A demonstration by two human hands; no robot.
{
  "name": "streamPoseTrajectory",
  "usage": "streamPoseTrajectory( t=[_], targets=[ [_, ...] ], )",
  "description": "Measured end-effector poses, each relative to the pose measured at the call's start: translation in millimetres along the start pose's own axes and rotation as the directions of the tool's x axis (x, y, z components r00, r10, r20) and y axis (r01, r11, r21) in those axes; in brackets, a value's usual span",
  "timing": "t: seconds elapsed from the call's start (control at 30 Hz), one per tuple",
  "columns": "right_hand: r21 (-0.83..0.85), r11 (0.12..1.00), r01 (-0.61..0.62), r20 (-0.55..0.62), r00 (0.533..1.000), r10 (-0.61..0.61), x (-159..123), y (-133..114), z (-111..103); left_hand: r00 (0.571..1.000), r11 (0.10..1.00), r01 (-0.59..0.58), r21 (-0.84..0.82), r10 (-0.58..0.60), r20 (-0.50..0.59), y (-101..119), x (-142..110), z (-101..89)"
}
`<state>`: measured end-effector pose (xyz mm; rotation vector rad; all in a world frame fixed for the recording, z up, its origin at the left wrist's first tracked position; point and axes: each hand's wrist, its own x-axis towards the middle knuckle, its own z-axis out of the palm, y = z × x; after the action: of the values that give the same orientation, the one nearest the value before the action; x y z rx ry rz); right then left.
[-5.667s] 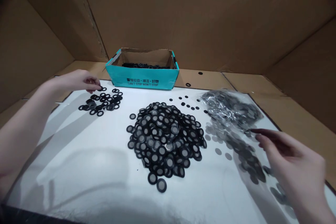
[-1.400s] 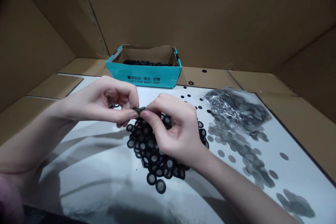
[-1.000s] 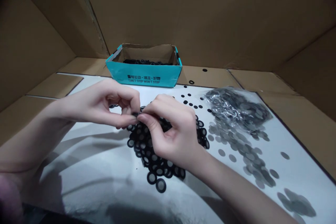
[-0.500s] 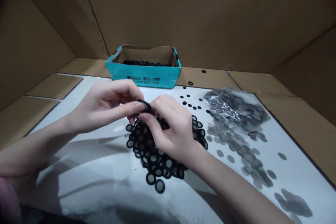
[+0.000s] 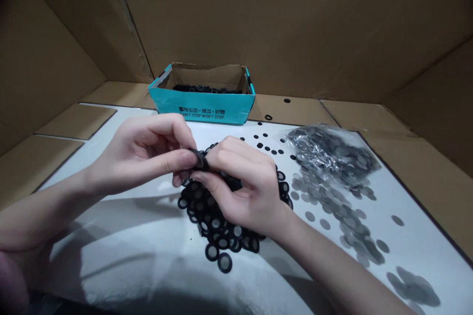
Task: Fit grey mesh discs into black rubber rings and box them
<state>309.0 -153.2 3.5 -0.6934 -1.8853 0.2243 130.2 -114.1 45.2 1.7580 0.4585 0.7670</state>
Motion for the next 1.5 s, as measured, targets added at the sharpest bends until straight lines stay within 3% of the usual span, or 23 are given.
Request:
streamPoseTrajectory(
  t=[0.37,0.7,0.93,1.07,1.23,1.5],
  targets=[
    [0.016,0.999,0.028,0.005,1.0,-0.028,-1.6,-1.8,-1.2,0.994,0.998,0.051,-0.034,-0.047,0.1,2.1,-0.3,-5.5],
    [0.022,0.999,0.037,-0.004,0.999,-0.037,-1.2,-1.8,-1.7,0.995,0.997,0.069,-0.026,-0.067,0.072,3.2,-0.2,-3.7],
    [0.011,1.0,0.029,0.005,1.0,-0.029,-3.1,-2.3,-0.8,0.993,0.995,-0.006,0.1,-0.006,0.119,5.2,0.9,-8.7],
    [-0.025,1.0,0.019,0.112,0.994,-0.016,0.6,-3.6,-5.4,0.98,0.959,-0.101,0.265,0.05,0.191,3.9,0.3,-18.0],
    [-0.129,0.989,0.076,0.206,0.977,-0.048,8.1,-2.0,-13.2,0.979,0.89,-0.172,0.421,0.108,0.171,-1.1,-0.3,-18.0],
    [-0.081,0.997,0.003,0.072,0.997,0.003,6.0,1.3,-9.5,0.996,0.983,0.009,0.181,-0.025,0.086,-3.3,-1.3,-3.1]
  ],
)
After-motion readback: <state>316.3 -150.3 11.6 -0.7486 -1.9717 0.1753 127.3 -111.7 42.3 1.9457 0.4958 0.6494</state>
